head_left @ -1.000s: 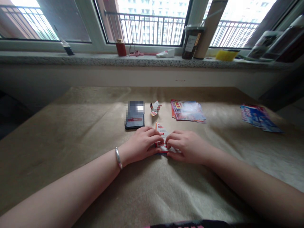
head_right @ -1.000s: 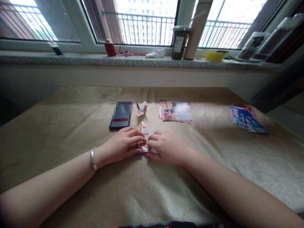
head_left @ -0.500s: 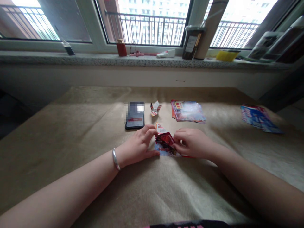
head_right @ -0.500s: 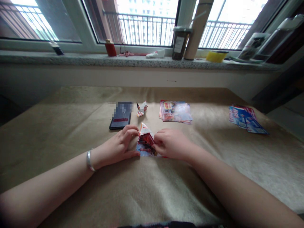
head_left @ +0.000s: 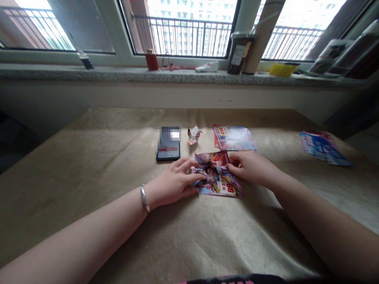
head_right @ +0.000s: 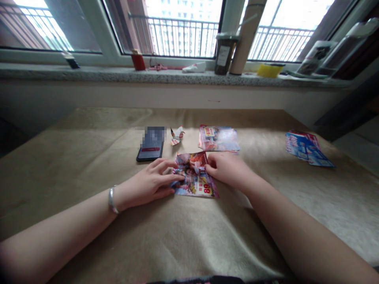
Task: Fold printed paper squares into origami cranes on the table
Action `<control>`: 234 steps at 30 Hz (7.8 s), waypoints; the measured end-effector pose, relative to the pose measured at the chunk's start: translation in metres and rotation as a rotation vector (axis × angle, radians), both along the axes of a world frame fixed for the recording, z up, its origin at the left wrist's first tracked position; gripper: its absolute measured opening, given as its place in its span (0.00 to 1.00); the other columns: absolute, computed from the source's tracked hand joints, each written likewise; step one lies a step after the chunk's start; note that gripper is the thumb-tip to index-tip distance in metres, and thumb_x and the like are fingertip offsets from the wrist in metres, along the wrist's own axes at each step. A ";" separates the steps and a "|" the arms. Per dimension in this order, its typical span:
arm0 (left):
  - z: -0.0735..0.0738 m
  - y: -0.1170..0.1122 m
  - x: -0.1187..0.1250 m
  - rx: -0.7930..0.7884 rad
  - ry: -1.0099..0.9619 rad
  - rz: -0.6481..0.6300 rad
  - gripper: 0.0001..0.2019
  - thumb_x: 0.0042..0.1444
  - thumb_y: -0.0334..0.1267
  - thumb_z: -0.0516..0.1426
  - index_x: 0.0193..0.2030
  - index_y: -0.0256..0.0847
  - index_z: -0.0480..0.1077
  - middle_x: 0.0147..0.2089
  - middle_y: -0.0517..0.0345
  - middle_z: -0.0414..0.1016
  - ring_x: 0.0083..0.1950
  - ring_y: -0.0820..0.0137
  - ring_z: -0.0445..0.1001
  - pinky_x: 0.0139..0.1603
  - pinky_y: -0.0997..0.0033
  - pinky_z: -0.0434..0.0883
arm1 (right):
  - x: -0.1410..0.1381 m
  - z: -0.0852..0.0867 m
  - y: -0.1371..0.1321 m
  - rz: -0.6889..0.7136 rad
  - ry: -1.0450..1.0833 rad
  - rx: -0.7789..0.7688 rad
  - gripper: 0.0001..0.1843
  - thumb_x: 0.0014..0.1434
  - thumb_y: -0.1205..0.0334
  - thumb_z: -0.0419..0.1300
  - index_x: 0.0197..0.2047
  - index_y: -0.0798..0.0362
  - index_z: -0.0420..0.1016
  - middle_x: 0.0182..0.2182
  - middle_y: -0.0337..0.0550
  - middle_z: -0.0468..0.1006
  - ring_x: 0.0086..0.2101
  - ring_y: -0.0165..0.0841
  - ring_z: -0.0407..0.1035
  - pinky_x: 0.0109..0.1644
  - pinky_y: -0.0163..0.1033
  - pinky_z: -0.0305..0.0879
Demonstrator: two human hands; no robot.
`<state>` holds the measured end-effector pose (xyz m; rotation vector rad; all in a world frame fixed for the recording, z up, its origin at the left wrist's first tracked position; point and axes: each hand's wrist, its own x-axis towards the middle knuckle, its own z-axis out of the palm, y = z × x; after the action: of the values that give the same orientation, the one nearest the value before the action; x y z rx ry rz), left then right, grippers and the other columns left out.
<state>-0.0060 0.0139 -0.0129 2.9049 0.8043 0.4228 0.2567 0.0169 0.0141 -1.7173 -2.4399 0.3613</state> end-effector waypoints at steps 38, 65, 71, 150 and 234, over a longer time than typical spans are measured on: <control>0.006 0.001 0.001 -0.021 0.049 -0.046 0.21 0.56 0.49 0.57 0.53 0.42 0.67 0.61 0.52 0.65 0.61 0.59 0.61 0.62 0.53 0.59 | 0.000 -0.010 -0.001 0.457 -0.032 0.407 0.10 0.60 0.65 0.55 0.41 0.48 0.76 0.50 0.38 0.75 0.53 0.39 0.62 0.60 0.49 0.58; 0.006 0.005 -0.002 0.050 0.037 -0.012 0.13 0.60 0.35 0.50 0.50 0.42 0.70 0.54 0.54 0.72 0.54 0.65 0.69 0.59 0.57 0.63 | 0.013 -0.010 0.004 0.555 0.116 0.041 0.25 0.51 0.77 0.52 0.48 0.47 0.76 0.52 0.38 0.74 0.53 0.32 0.66 0.60 0.45 0.60; 0.007 0.006 -0.001 0.045 0.003 0.008 0.14 0.59 0.33 0.49 0.48 0.42 0.72 0.50 0.56 0.75 0.51 0.65 0.71 0.54 0.57 0.67 | 0.021 -0.007 0.004 0.600 0.130 -0.028 0.32 0.47 0.81 0.51 0.51 0.44 0.73 0.57 0.36 0.69 0.57 0.31 0.61 0.62 0.45 0.57; 0.007 0.000 0.004 0.004 0.029 -0.189 0.21 0.63 0.39 0.50 0.63 0.40 0.58 0.62 0.51 0.64 0.57 0.62 0.65 0.57 0.58 0.66 | -0.025 -0.031 -0.002 0.130 0.123 0.197 0.07 0.59 0.61 0.53 0.35 0.54 0.70 0.33 0.44 0.74 0.34 0.33 0.67 0.38 0.37 0.60; 0.000 -0.030 0.025 0.142 0.162 0.193 0.24 0.62 0.43 0.48 0.58 0.25 0.61 0.57 0.35 0.66 0.58 0.53 0.64 0.57 0.53 0.65 | -0.027 -0.025 -0.012 0.447 0.059 0.294 0.19 0.63 0.55 0.52 0.54 0.51 0.71 0.52 0.46 0.73 0.49 0.40 0.62 0.54 0.50 0.61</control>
<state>0.0191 -0.0163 -0.0124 3.0342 1.1285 0.2723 0.2293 0.0048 -0.0113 -1.0288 -2.6560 0.0860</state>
